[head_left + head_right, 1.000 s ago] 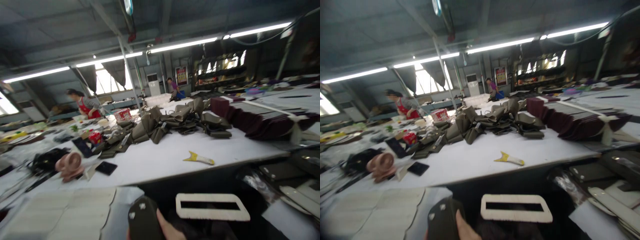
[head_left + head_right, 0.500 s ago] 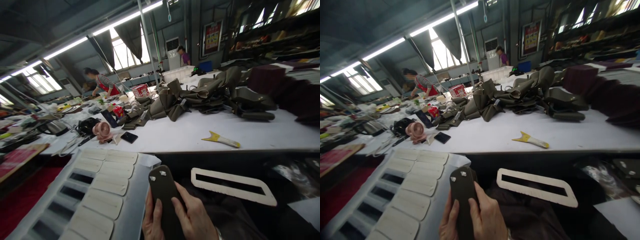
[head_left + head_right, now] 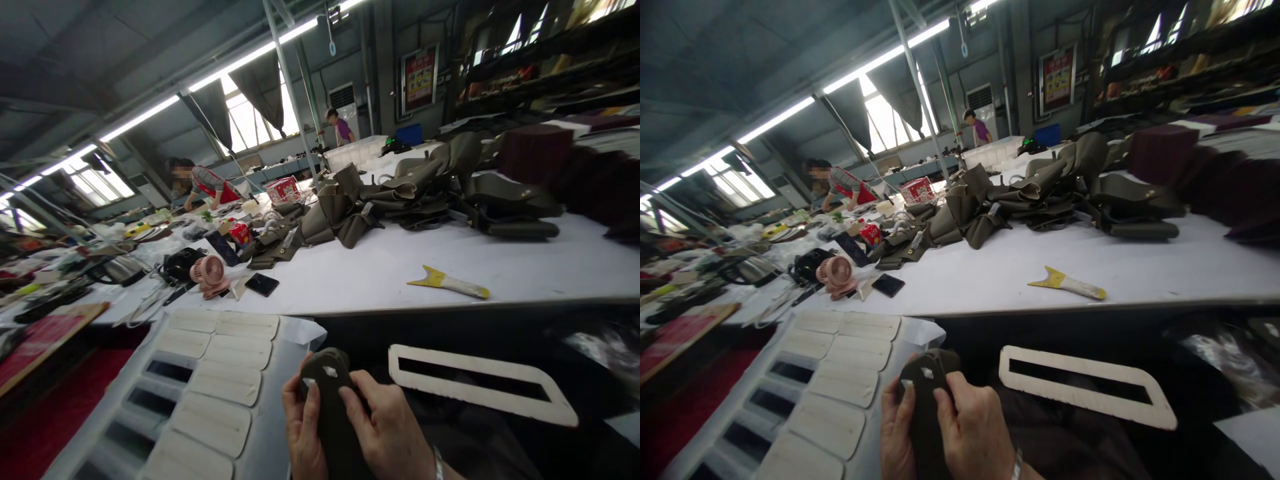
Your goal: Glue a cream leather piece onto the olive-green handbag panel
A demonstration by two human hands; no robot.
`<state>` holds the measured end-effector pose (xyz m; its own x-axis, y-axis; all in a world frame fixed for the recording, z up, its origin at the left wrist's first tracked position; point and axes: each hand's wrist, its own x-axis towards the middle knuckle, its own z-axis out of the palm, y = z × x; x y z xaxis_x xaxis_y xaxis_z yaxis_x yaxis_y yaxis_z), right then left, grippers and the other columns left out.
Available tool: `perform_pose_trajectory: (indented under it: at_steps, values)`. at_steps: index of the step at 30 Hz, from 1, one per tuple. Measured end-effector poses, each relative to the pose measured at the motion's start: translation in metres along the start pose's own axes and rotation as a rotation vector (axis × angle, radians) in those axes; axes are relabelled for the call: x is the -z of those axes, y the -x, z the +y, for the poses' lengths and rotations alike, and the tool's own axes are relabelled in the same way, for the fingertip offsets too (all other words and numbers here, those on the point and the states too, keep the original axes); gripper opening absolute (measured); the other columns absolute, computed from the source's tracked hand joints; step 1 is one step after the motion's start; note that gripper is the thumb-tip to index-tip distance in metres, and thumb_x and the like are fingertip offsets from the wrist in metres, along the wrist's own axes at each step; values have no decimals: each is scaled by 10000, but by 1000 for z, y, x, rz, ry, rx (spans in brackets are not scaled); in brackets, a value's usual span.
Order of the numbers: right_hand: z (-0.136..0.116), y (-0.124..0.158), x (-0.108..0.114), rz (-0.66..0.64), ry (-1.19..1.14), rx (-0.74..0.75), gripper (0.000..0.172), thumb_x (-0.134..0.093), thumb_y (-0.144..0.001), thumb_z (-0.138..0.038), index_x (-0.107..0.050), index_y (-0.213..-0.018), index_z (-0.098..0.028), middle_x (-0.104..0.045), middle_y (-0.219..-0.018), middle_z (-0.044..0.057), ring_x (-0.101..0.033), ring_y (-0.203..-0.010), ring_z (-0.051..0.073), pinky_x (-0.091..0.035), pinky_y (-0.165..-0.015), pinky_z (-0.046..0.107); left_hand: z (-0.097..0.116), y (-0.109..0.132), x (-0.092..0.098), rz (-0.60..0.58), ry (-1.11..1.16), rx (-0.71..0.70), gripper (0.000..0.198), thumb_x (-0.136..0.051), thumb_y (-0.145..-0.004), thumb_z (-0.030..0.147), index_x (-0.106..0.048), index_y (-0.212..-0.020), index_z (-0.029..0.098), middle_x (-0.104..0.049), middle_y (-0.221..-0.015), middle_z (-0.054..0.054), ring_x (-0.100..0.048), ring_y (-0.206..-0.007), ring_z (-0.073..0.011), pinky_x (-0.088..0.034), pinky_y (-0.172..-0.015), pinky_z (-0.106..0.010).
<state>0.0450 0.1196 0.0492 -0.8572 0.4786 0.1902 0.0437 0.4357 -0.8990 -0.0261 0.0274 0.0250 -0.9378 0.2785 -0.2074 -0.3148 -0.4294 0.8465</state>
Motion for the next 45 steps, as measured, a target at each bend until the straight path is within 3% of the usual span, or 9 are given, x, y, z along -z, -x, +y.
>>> perform_pose_trajectory:
  at_steps: [4, 9, 11, 13, 17, 21, 26, 35, 45]
  values:
    - [4, 6, 1, 9, -54, 61, 331, -357, -983, -362, -594, -849, -173, -616, -661, 34, -558, -541, 150, -323, -521, 271, 15, -3, 1, -77, -166, -65, 439, -644, -836, 436, -521, -1231, 289, -585, -1320, -57, -604, -1143, -242, -519, -919, -325]
    - [4, 6, 5, -12, -92, 40, 301, -375, -980, -351, -586, -852, -177, -602, -659, 18, -529, -539, 143, -310, -518, 275, 71, -29, -10, -577, -853, -244, 276, -628, -858, 375, -707, -1088, 245, -653, -1236, -56, -531, -1232, -262, -387, -1066, -342]
    - [4, 6, 6, -16, -83, 64, 297, -376, -976, -346, -575, -834, -178, -577, -628, 6, -502, -508, 137, -293, -509, 284, 89, -37, -19, -752, -1015, -213, 263, -628, -864, 349, -711, -1100, 272, -681, -1187, -37, -564, -1180, -240, -392, -1044, -324]
    - [4, 8, 7, -17, -87, 73, 286, -390, -969, -348, -563, -814, -181, -556, -609, -5, -488, -495, 133, -288, -505, 289, 96, -39, -25, -841, -1029, -109, 281, -614, -873, 349, -692, -1132, 274, -692, -1156, -32, -600, -1107, -227, -432, -974, -307]
    - [2, 6, 12, -8, -186, 16, 203, -462, -944, -341, -575, -870, -190, -598, -731, 9, -546, -620, 141, -361, -556, 268, 87, -34, -26, -774, -901, 2, 278, -557, -904, 362, -652, -1124, 221, -682, -1108, -60, -610, -1019, -222, -463, -864, -286]
    - [-3, -6, 23, 37, -377, -29, 174, -491, -935, -303, -620, -995, -204, -638, -914, 21, -598, -809, 149, -436, -666, 247, 77, -28, -20, -746, -869, -134, 196, -525, -923, 316, -631, -1055, 217, -639, -1116, -61, -551, -1121, -226, -403, -971, -293]
    - [-6, -20, 31, 15, -516, -204, 213, -583, -859, -325, -694, -767, -168, -657, -744, 18, -586, -709, 149, -425, -592, 235, 74, -25, -21, -756, -897, -204, 161, -498, -939, 289, -608, -1047, 242, -598, -1120, -42, -513, -1161, -207, -358, -1026, -294]
    - [-14, -29, 43, -81, -718, -416, 161, -673, -642, -266, -711, -661, -111, -616, -599, 5, -490, -555, 95, -354, -513, 206, 72, -22, -26, -789, -903, -225, 155, -493, -943, 305, -603, -1030, 240, -580, -1117, -42, -509, -1151, -207, -358, -1021, -301]
    - [-11, -29, 31, -60, -657, -452, 134, -603, -621, -261, -635, -659, -137, -580, -596, -4, -475, -558, 110, -342, -505, 218, 72, -19, -27, -764, -907, -222, 150, -498, -930, 319, -599, -990, 226, -583, -1066, -59, -521, -1090, -218, -369, -975, -301]
